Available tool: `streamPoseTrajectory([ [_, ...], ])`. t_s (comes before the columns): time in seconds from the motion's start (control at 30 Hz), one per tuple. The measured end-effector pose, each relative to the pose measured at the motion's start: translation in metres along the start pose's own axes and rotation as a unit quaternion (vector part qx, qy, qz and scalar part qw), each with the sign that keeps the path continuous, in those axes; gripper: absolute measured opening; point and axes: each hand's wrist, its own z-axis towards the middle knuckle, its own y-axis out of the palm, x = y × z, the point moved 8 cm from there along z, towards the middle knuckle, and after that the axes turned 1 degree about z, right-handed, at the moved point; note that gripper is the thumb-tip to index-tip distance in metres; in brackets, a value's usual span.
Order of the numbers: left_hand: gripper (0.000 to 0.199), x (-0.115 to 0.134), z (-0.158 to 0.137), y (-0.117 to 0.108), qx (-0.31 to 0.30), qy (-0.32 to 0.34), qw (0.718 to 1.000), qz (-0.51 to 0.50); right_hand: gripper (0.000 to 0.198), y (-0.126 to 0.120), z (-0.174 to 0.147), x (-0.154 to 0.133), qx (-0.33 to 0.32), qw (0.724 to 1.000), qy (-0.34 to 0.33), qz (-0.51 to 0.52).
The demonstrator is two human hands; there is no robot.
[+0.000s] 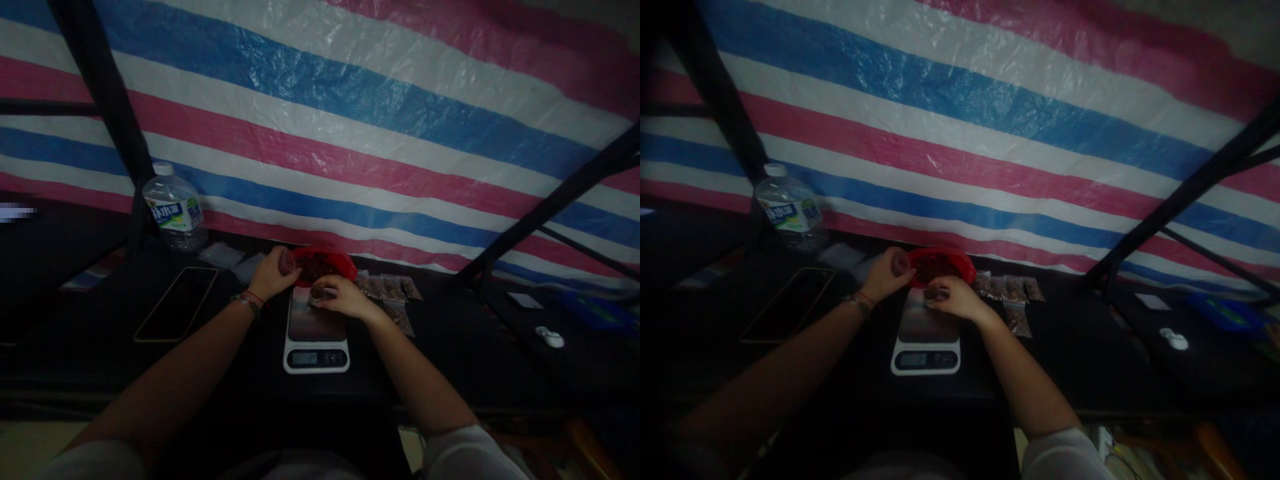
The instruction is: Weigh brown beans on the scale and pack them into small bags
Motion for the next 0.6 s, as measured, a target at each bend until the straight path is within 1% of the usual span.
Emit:
streamPoseTrajectory([
  [0.07,0.047,0.003,0.000,0.000,-0.009,0.002,1.000,0.004,0.046,0.001,-0.004,-0.009,-0.023,0.998,-0.020,-0.048],
  [0.13,0.045,0.007,0.000,0.001,-0.017,0.006,1.000,0.012,0.056,-0.008,-0.002,-0.020,-0.004,0.998,-0.049,-0.042],
  [0.17,0.043,0.009,0.000,0.001,-0.020,0.010,1.000,0.018,0.057,-0.015,0.001,-0.025,0.015,0.998,-0.062,-0.023],
  [0.23,0.042,0.016,-0.001,0.002,-0.024,0.020,0.999,0.031,0.044,-0.026,0.013,-0.035,0.045,0.995,-0.085,0.002],
  [0.3,0.040,0.023,-0.001,0.003,-0.031,0.034,0.998,0.044,0.031,-0.027,0.031,-0.046,0.041,0.993,-0.106,-0.032],
  [0.33,0.040,0.026,-0.002,0.004,-0.037,0.042,0.997,0.049,0.027,-0.024,0.041,-0.050,0.026,0.992,-0.110,-0.058],
  [0.4,0.039,0.032,-0.003,0.007,-0.049,0.055,0.996,0.055,0.023,-0.012,0.059,-0.054,-0.026,0.990,-0.097,-0.098],
  [0.47,0.040,0.036,-0.004,0.008,-0.058,0.066,0.995,0.057,0.023,0.002,0.072,-0.053,-0.076,0.986,-0.073,-0.127],
  [0.53,0.044,0.038,-0.004,0.010,-0.069,0.076,0.993,0.054,0.023,0.009,0.080,-0.051,-0.094,0.983,-0.050,-0.150],
  [0.6,0.050,0.038,-0.004,0.012,-0.080,0.081,0.992,0.048,0.018,0.011,0.084,-0.048,-0.092,0.980,-0.032,-0.171],
])
